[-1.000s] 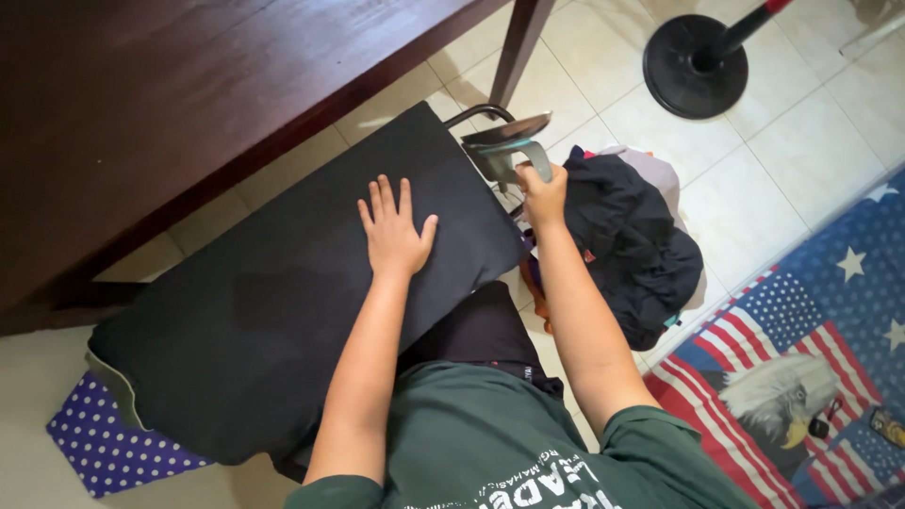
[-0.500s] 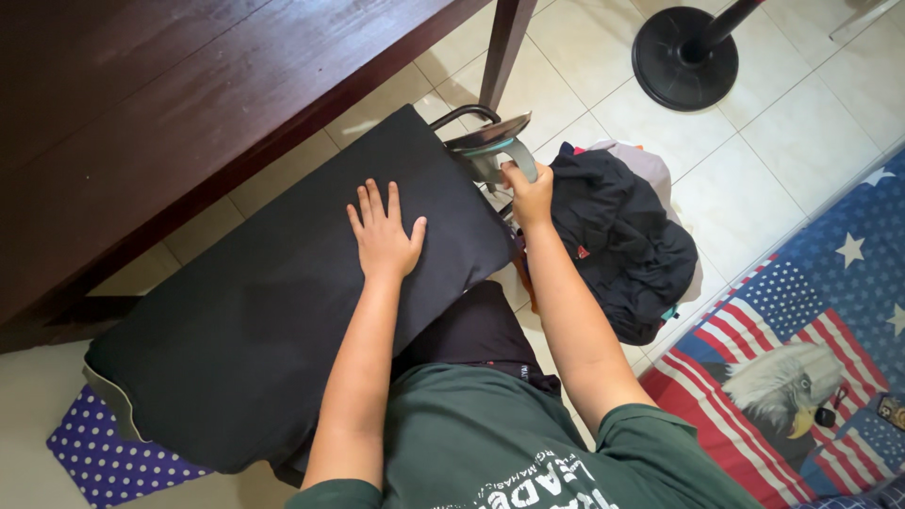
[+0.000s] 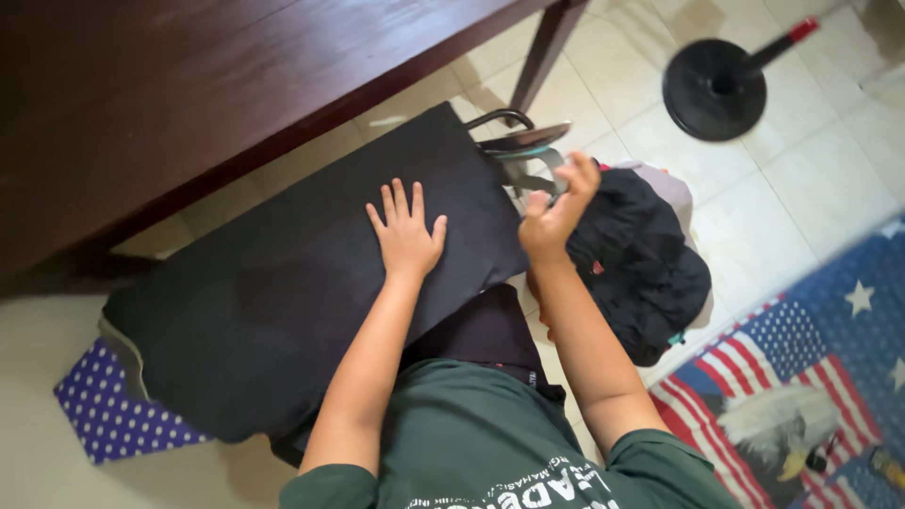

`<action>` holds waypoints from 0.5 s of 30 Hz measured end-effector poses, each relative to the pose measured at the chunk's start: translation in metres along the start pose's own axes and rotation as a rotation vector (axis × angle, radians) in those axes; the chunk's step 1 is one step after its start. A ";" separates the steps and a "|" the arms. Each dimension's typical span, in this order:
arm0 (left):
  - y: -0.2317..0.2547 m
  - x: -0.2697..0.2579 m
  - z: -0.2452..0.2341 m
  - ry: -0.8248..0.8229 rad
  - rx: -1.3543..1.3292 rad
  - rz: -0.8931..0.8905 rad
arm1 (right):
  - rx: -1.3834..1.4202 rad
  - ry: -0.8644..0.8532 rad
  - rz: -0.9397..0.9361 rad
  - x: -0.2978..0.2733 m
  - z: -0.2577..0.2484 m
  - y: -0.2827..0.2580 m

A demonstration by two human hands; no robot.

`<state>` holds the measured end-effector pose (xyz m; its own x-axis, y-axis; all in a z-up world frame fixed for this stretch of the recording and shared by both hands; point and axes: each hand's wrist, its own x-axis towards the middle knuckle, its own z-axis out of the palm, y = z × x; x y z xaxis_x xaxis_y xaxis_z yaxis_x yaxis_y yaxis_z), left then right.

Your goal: The person irons a dark garment laid on a small ironing board using a handheld electric iron. They repeatedly smooth the fabric with the iron, occasionally repositioning the garment with their left hand to cover different areas.

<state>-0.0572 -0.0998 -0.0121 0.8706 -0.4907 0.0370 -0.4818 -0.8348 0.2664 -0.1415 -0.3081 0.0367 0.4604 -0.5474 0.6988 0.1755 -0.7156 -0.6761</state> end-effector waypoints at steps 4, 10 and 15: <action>-0.029 -0.018 -0.014 0.002 -0.004 -0.116 | -0.016 -0.385 -0.034 -0.006 0.031 -0.032; -0.148 -0.076 -0.056 0.082 0.092 -0.452 | -0.146 -0.744 -0.134 -0.030 0.082 -0.021; -0.218 -0.139 -0.104 0.154 0.029 -0.612 | -0.427 -0.893 -0.147 -0.045 0.104 0.004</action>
<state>-0.0631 0.1761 0.0245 0.9927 0.1176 0.0251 0.1073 -0.9603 0.2575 -0.0713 -0.2415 -0.0213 0.9749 -0.0399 0.2189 0.0364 -0.9418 -0.3342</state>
